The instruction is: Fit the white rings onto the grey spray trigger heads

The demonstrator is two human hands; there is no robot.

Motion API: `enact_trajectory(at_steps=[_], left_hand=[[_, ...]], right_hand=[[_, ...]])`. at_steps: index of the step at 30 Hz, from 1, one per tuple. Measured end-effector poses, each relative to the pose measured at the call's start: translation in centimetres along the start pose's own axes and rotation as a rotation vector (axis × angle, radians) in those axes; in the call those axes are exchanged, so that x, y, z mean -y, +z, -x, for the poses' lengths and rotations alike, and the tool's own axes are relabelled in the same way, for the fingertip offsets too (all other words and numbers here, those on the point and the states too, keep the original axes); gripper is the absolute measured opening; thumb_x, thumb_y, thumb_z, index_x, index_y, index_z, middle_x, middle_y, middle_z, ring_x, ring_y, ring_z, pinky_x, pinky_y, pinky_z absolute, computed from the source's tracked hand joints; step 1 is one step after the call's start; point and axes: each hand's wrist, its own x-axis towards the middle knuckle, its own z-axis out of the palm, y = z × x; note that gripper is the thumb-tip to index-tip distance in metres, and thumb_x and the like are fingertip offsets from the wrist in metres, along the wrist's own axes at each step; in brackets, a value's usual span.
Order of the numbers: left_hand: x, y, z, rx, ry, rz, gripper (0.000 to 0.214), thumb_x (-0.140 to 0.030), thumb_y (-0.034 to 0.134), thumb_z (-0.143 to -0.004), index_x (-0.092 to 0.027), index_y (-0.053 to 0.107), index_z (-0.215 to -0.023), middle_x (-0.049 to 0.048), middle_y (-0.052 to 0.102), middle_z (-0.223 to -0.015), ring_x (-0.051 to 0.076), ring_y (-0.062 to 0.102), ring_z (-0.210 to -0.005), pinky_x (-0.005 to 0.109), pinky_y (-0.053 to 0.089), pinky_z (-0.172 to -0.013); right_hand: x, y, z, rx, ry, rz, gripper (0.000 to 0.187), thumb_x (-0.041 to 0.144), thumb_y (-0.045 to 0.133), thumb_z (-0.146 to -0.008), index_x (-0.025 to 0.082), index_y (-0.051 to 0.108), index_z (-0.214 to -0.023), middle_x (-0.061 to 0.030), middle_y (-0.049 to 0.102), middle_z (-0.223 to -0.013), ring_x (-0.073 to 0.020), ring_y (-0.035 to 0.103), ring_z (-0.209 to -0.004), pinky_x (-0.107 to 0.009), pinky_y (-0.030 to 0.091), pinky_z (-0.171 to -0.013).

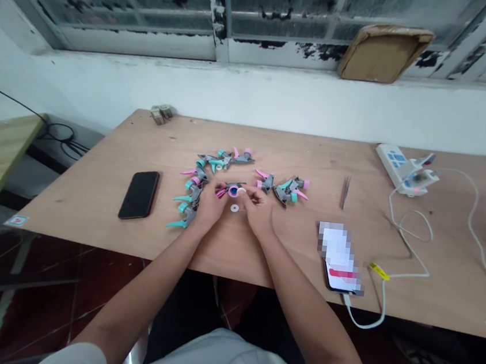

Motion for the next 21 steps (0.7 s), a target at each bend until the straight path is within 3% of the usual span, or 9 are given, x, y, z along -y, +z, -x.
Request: enact_trajectory(at_steps=[4, 8, 16, 21], left_hand=[[-0.3, 0.0, 0.4, 0.047, 0.097, -0.062, 0.021, -0.013, 0.069, -0.090, -0.021, 0.070, -0.110, 0.0082, 0.075, -0.113, 0.025, 0.068, -0.111, 0.041, 0.054, -0.104], [-0.6, -0.3, 0.6, 0.113, 0.178, -0.113, 0.030, -0.012, 0.065, -0.093, -0.024, 0.073, -0.119, 0.0081, 0.074, -0.120, 0.026, 0.065, -0.119, 0.043, 0.050, -0.110], [-0.1, -0.2, 0.7, 0.122, 0.220, -0.149, 0.032, -0.014, 0.067, -0.094, -0.024, 0.076, -0.123, 0.0091, 0.074, -0.118, 0.027, 0.065, -0.117, 0.044, 0.049, -0.110], [0.0, -0.1, 0.8, 0.133, 0.207, -0.184, 0.032, -0.018, 0.066, -0.096, -0.026, 0.076, -0.125, 0.0089, 0.074, -0.120, 0.027, 0.064, -0.119, 0.046, 0.048, -0.112]], right_hand=[[-0.7, 0.2, -0.1, 0.084, 0.035, -0.021, 0.033, 0.052, 0.082, -0.082, 0.021, 0.070, -0.087, -0.0004, 0.071, -0.079, -0.0148, 0.061, -0.066, -0.028, 0.050, -0.060], [-1.2, 0.3, -0.3, 0.080, 0.102, -0.106, 0.043, 0.053, 0.086, -0.077, 0.024, 0.060, -0.095, 0.0049, 0.067, -0.069, -0.0131, 0.057, -0.056, -0.025, 0.047, -0.052], [-0.5, 0.1, -0.1, 0.234, 0.142, -0.108, 0.047, 0.057, 0.076, -0.087, 0.019, 0.071, -0.113, 0.0011, 0.073, -0.071, -0.0127, 0.063, -0.055, -0.025, 0.053, -0.051], [-0.5, 0.0, -0.2, 0.212, 0.152, -0.095, 0.047, 0.057, 0.075, -0.087, 0.019, 0.073, -0.114, 0.0000, 0.075, -0.073, -0.0129, 0.065, -0.057, -0.025, 0.055, -0.054]])
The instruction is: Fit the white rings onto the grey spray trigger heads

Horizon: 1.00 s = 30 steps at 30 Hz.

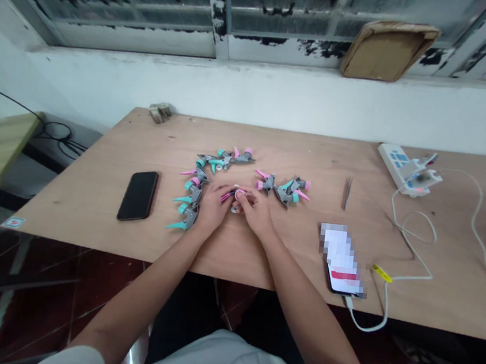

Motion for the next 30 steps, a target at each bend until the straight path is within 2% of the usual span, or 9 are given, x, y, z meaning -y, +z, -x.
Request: enact_trajectory(at_steps=[10, 17, 19, 21, 24, 27, 30], left_hand=[[-0.4, -0.4, -0.2, -0.041, 0.027, 0.061, 0.033, -0.010, 0.068, -0.091, -0.025, 0.078, -0.118, 0.0070, 0.076, -0.122, 0.027, 0.064, -0.119, 0.044, 0.049, -0.113], [-0.7, -0.4, -0.1, 0.000, 0.001, 0.058, 0.034, -0.010, 0.065, -0.092, -0.026, 0.078, -0.119, 0.0060, 0.078, -0.120, 0.026, 0.064, -0.117, 0.044, 0.050, -0.111], [-1.1, -0.5, 0.1, 0.020, -0.010, 0.034, 0.037, -0.011, 0.065, -0.091, -0.026, 0.076, -0.123, 0.0063, 0.075, -0.128, 0.027, 0.063, -0.122, 0.045, 0.048, -0.113], [-1.5, -0.8, -0.1, 0.019, 0.004, 0.014, 0.048, -0.013, 0.069, -0.087, -0.026, 0.070, -0.133, 0.0080, 0.067, -0.144, 0.028, 0.058, -0.134, 0.046, 0.044, -0.119], [-1.7, -1.7, -2.0, -0.022, 0.031, -0.017, 0.060, -0.018, 0.071, -0.085, -0.022, 0.062, -0.144, 0.0113, 0.053, -0.160, 0.029, 0.048, -0.148, 0.046, 0.035, -0.127], [-0.8, -2.6, -5.7, -0.038, -0.077, -0.135, 0.048, -0.020, 0.060, -0.093, -0.022, 0.065, -0.141, 0.0101, 0.061, -0.152, 0.029, 0.050, -0.145, 0.047, 0.033, -0.126], [0.6, -3.0, -9.3, 0.070, -0.219, -0.267, 0.041, -0.032, 0.061, -0.096, -0.023, 0.070, -0.135, 0.0123, 0.068, -0.143, 0.039, 0.047, -0.145, 0.061, 0.029, -0.123]], right_hand=[[-0.6, -0.3, 0.1, -0.012, 0.023, 0.031, 0.035, 0.049, 0.070, -0.088, 0.021, 0.070, -0.110, -0.0012, 0.078, -0.078, -0.0140, 0.068, -0.058, -0.023, 0.053, -0.051], [-0.4, -0.3, 0.4, -0.006, -0.005, 0.093, 0.038, 0.053, 0.067, -0.092, 0.022, 0.069, -0.114, -0.0022, 0.077, -0.083, -0.0145, 0.068, -0.061, -0.023, 0.052, -0.050], [-0.5, -0.5, 0.2, -0.043, -0.014, 0.114, 0.037, 0.053, 0.066, -0.093, 0.021, 0.069, -0.112, -0.0031, 0.076, -0.083, -0.0163, 0.069, -0.062, -0.025, 0.052, -0.049], [-0.7, -0.8, -0.1, -0.156, -0.018, 0.114, 0.037, 0.053, 0.064, -0.093, 0.021, 0.067, -0.113, -0.0037, 0.075, -0.081, -0.0183, 0.069, -0.061, -0.027, 0.053, -0.048], [-1.0, -1.1, -0.6, -0.345, -0.003, 0.054, 0.043, 0.055, 0.063, -0.093, 0.021, 0.064, -0.119, -0.0058, 0.075, -0.086, -0.0204, 0.071, -0.063, -0.031, 0.058, -0.050], [-1.4, -1.2, -1.0, -0.382, -0.018, 0.030, 0.049, 0.058, 0.064, -0.094, 0.022, 0.061, -0.127, -0.0095, 0.077, -0.102, -0.0221, 0.076, -0.077, -0.034, 0.063, -0.061], [-2.1, -1.4, -1.6, -0.394, -0.065, 0.073, 0.055, 0.057, 0.061, -0.096, 0.020, 0.058, -0.137, -0.0143, 0.075, -0.121, -0.0259, 0.077, -0.099, -0.044, 0.066, -0.084]])
